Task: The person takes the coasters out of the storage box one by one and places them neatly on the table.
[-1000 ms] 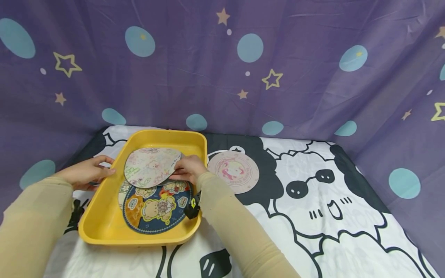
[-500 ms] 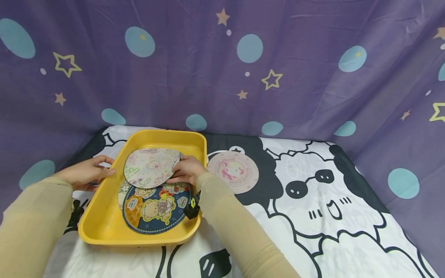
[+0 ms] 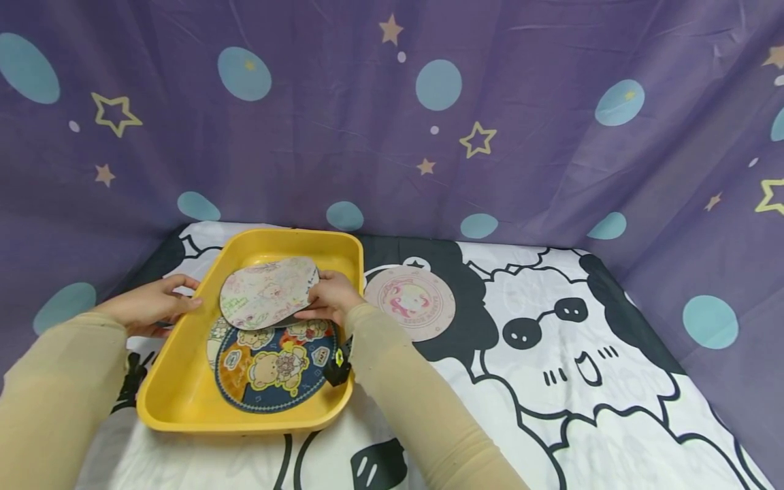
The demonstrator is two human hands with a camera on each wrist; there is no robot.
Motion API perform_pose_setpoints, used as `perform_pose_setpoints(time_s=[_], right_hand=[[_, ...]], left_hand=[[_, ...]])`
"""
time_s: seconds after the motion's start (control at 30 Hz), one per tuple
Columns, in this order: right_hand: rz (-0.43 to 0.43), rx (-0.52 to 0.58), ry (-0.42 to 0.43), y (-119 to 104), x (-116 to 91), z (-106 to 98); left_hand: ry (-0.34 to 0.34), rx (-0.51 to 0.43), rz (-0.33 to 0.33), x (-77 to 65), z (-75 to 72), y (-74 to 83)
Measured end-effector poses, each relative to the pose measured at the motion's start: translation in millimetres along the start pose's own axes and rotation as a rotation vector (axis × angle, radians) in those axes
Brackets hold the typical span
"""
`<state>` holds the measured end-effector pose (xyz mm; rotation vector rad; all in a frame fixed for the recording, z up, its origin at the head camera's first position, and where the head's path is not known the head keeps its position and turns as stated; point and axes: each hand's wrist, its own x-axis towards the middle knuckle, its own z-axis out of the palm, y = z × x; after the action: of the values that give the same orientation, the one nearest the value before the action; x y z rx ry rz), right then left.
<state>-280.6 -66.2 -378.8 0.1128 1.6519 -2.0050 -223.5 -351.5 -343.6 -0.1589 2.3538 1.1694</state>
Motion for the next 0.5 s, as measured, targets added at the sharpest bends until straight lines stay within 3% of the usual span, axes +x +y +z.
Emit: perform_pose_setpoints(time_s=[0.5], right_hand=[[-0.008,-0.049,0.078,1.2,0.2,-1.4]], left_hand=[[-0.002,-0.001,-0.013,1.0,0.4,0.4]])
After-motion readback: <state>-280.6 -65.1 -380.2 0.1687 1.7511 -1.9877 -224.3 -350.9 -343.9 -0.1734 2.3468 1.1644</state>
